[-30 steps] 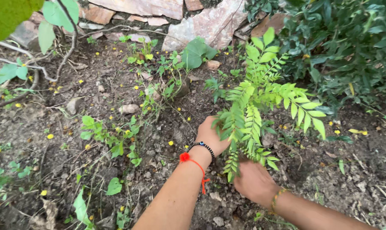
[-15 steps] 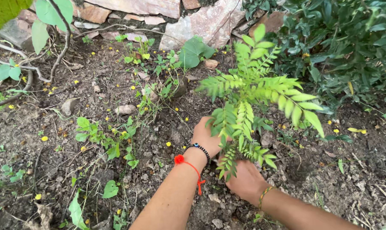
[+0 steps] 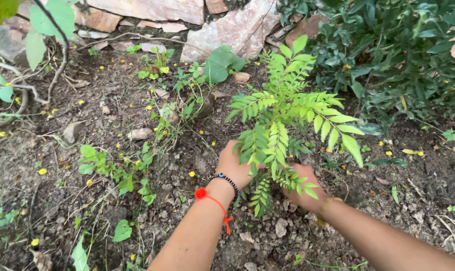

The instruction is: The person plants a sapling by digging a small hole in the dirt with their hands, placing the plant into the hole, and pressing the soil back around the roots to secure it.

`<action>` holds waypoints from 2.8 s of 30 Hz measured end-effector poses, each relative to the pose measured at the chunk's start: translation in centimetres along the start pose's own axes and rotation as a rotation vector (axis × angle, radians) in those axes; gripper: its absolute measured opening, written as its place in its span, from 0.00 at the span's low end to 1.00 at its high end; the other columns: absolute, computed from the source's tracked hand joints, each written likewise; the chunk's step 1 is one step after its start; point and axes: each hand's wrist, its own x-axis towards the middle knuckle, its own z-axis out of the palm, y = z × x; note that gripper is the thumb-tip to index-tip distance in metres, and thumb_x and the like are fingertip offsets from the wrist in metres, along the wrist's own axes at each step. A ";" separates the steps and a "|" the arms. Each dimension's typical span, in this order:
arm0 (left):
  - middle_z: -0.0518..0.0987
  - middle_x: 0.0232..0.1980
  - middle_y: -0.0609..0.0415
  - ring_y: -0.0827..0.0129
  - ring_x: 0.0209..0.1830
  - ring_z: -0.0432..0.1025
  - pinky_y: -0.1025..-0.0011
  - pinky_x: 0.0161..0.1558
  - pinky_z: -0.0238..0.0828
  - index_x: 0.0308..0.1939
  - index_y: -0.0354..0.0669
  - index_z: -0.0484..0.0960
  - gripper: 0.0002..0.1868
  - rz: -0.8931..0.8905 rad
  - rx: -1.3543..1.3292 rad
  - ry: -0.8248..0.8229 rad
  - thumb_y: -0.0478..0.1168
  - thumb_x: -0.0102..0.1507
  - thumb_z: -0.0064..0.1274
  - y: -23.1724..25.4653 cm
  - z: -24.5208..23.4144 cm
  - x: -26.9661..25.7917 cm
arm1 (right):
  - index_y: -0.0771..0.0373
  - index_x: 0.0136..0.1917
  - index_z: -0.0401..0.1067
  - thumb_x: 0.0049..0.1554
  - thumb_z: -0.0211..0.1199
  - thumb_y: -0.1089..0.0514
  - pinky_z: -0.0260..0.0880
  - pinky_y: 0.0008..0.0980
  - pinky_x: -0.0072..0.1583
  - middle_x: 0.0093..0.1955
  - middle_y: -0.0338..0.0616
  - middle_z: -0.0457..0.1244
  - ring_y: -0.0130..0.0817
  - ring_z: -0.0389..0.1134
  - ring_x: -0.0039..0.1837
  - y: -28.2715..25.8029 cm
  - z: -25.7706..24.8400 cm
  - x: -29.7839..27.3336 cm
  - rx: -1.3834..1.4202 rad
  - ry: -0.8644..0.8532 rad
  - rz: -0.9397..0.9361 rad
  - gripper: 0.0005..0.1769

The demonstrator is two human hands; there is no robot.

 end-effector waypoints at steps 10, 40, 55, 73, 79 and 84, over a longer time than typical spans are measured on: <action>0.79 0.58 0.54 0.68 0.57 0.74 0.67 0.59 0.72 0.62 0.45 0.69 0.34 -0.258 -0.528 -0.212 0.28 0.52 0.60 -4.2 -4.6 0.8 | 0.60 0.56 0.74 0.52 0.60 0.57 0.73 0.43 0.53 0.46 0.51 0.69 0.48 0.72 0.49 0.0 5.1 4.4 0.031 -0.257 0.182 0.18; 0.81 0.55 0.48 0.68 0.54 0.78 0.70 0.57 0.75 0.61 0.34 0.67 0.36 0.158 0.134 -0.109 0.36 0.53 0.68 -0.8 -1.7 -0.2 | 0.60 0.48 0.71 0.59 0.54 0.55 0.74 0.43 0.48 0.39 0.49 0.68 0.44 0.73 0.44 -2.4 1.4 -0.8 -0.187 -0.362 0.245 0.09; 0.81 0.56 0.49 0.69 0.55 0.77 0.71 0.57 0.74 0.61 0.35 0.66 0.36 0.144 0.077 -0.105 0.35 0.53 0.67 -2.0 -1.1 0.2 | 0.56 0.48 0.73 0.61 0.53 0.53 0.71 0.42 0.55 0.47 0.45 0.69 0.38 0.69 0.51 0.9 5.1 -1.6 -0.424 -0.442 0.160 0.10; 0.84 0.50 0.48 0.66 0.50 0.80 0.69 0.53 0.76 0.57 0.33 0.73 0.34 0.112 0.150 0.013 0.42 0.51 0.70 1.7 -1.0 -0.7 | 0.53 0.47 0.79 0.55 0.66 0.49 0.63 0.47 0.61 0.47 0.45 0.69 0.43 0.69 0.54 -0.9 4.2 -2.6 -0.233 -0.146 0.194 0.09; 0.85 0.50 0.48 0.65 0.49 0.81 0.69 0.52 0.77 0.57 0.35 0.73 0.36 0.090 0.114 0.001 0.40 0.48 0.70 1.0 -1.8 -0.6 | 0.52 0.44 0.82 0.53 0.67 0.52 0.69 0.41 0.63 0.48 0.39 0.72 0.37 0.70 0.55 1.4 -0.7 -1.8 -0.129 -0.216 0.140 0.07; 0.80 0.51 0.44 0.60 0.52 0.79 0.65 0.53 0.78 0.59 0.33 0.72 0.37 0.288 0.134 0.066 0.40 0.49 0.68 1.5 -2.3 -2.9 | 0.50 0.51 0.83 0.51 0.68 0.53 0.69 0.37 0.66 0.54 0.37 0.71 0.37 0.71 0.60 3.4 -5.2 -2.6 -0.224 -0.303 0.326 0.14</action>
